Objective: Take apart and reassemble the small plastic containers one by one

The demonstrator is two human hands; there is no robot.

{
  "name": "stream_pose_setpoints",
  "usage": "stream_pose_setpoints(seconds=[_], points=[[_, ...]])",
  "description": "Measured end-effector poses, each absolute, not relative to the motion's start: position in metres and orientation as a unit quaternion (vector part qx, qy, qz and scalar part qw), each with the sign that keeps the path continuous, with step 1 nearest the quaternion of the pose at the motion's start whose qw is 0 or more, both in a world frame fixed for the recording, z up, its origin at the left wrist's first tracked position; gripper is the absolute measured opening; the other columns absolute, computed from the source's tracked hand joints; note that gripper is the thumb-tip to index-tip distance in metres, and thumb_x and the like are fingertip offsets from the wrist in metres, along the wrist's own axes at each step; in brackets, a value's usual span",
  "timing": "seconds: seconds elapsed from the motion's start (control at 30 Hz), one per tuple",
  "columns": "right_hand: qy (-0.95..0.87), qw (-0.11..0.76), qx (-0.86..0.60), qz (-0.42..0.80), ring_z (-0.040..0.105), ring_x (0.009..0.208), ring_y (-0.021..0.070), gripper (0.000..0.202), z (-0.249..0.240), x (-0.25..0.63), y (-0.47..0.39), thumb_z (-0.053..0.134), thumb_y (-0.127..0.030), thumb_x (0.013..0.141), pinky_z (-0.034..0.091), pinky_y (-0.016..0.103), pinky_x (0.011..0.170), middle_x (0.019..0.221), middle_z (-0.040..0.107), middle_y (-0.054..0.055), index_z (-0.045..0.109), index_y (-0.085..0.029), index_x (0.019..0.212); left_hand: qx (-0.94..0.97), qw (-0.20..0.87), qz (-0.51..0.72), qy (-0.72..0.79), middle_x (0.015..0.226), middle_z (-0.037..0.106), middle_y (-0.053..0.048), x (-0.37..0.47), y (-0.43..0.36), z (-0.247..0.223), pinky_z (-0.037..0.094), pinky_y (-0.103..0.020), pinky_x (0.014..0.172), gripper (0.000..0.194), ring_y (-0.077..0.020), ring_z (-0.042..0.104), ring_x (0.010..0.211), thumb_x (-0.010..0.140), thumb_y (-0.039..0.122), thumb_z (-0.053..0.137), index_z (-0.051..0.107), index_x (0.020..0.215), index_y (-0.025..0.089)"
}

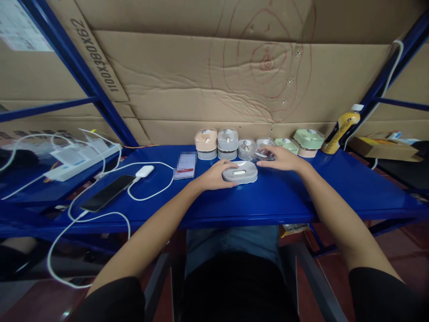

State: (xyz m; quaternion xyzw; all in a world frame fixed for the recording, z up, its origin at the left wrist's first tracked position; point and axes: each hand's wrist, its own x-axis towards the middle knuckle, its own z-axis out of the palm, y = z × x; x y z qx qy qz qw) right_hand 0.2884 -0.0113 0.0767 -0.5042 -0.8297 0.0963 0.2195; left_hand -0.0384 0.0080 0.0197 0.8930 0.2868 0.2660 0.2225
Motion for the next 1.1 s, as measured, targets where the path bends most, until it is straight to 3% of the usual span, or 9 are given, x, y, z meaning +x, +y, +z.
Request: stream_pose_setpoints(seconds=[0.07, 0.2, 0.43, 0.77, 0.93, 1.1], points=[[-0.811, 0.17, -0.549, 0.108, 0.077, 0.101, 0.0341, 0.072, 0.08, 0.299, -0.009, 0.074, -0.077, 0.086, 0.061, 0.05, 0.094, 0.108, 0.081, 0.013, 0.074, -0.021, 0.132, 0.897, 0.215, 0.245, 0.298, 0.145, 0.064, -0.014, -0.04, 0.008, 0.021, 0.045, -0.059, 0.125, 0.056, -0.0403, 0.061, 0.14, 0.081, 0.046, 0.09, 0.078, 0.132, 0.026], [-0.788, 0.106, -0.586, 0.156, 0.077, 0.106, 0.0357, 0.08, 0.081, 0.31, -0.005, 0.078, -0.08, 0.08, 0.06, 0.048, 0.095, 0.115, 0.082, 0.013, 0.072, -0.021, 0.135, 0.891, 0.221, 0.24, 0.315, 0.154, 0.058, -0.015, -0.041, 0.008, 0.021, 0.041, -0.062, 0.128, 0.05, -0.043, 0.057, 0.146, 0.08, 0.046, 0.091, 0.084, 0.127, 0.028], [-0.785, 0.079, -0.587, 0.179, 0.077, 0.11, 0.0344, 0.091, 0.074, 0.316, 0.002, 0.079, -0.083, 0.074, 0.062, 0.046, 0.098, 0.121, 0.081, 0.013, 0.069, -0.023, 0.141, 0.885, 0.243, 0.262, 0.298, 0.155, 0.061, -0.013, -0.043, 0.01, 0.024, 0.042, -0.061, 0.126, 0.04, -0.0389, 0.06, 0.144, 0.085, 0.044, 0.088, 0.086, 0.123, 0.03], [-0.794, 0.07, -0.579, 0.171, 0.077, 0.113, 0.0358, 0.091, 0.07, 0.321, 0.007, 0.077, -0.084, 0.076, 0.061, 0.05, 0.104, 0.125, 0.08, 0.014, 0.068, -0.024, 0.143, 0.889, 0.234, 0.269, 0.286, 0.15, 0.063, -0.015, -0.042, 0.01, 0.022, 0.043, -0.062, 0.125, 0.039, -0.0402, 0.058, 0.146, 0.088, 0.05, 0.083, 0.086, 0.12, 0.028], [-0.793, 0.058, -0.579, 0.184, 0.075, 0.121, 0.0372, 0.097, 0.071, 0.322, 0.006, 0.085, -0.079, 0.068, 0.06, 0.049, 0.108, 0.133, 0.078, 0.014, 0.067, -0.023, 0.146, 0.868, 0.217, 0.319, 0.312, 0.144, 0.065, -0.017, -0.046, 0.013, 0.025, 0.046, -0.06, 0.123, 0.045, -0.0387, 0.062, 0.14, 0.093, 0.058, 0.075, 0.084, 0.121, 0.022], [-0.795, 0.055, -0.576, 0.183, 0.075, 0.118, 0.0393, 0.096, 0.071, 0.319, 0.006, 0.092, -0.071, 0.064, 0.062, 0.052, 0.104, 0.13, 0.078, 0.015, 0.069, -0.023, 0.143, 0.856, 0.181, 0.313, 0.369, 0.132, 0.068, -0.018, -0.05, 0.022, 0.019, 0.047, -0.061, 0.121, 0.055, -0.0401, 0.065, 0.132, 0.093, 0.066, 0.071, 0.082, 0.119, 0.019]])
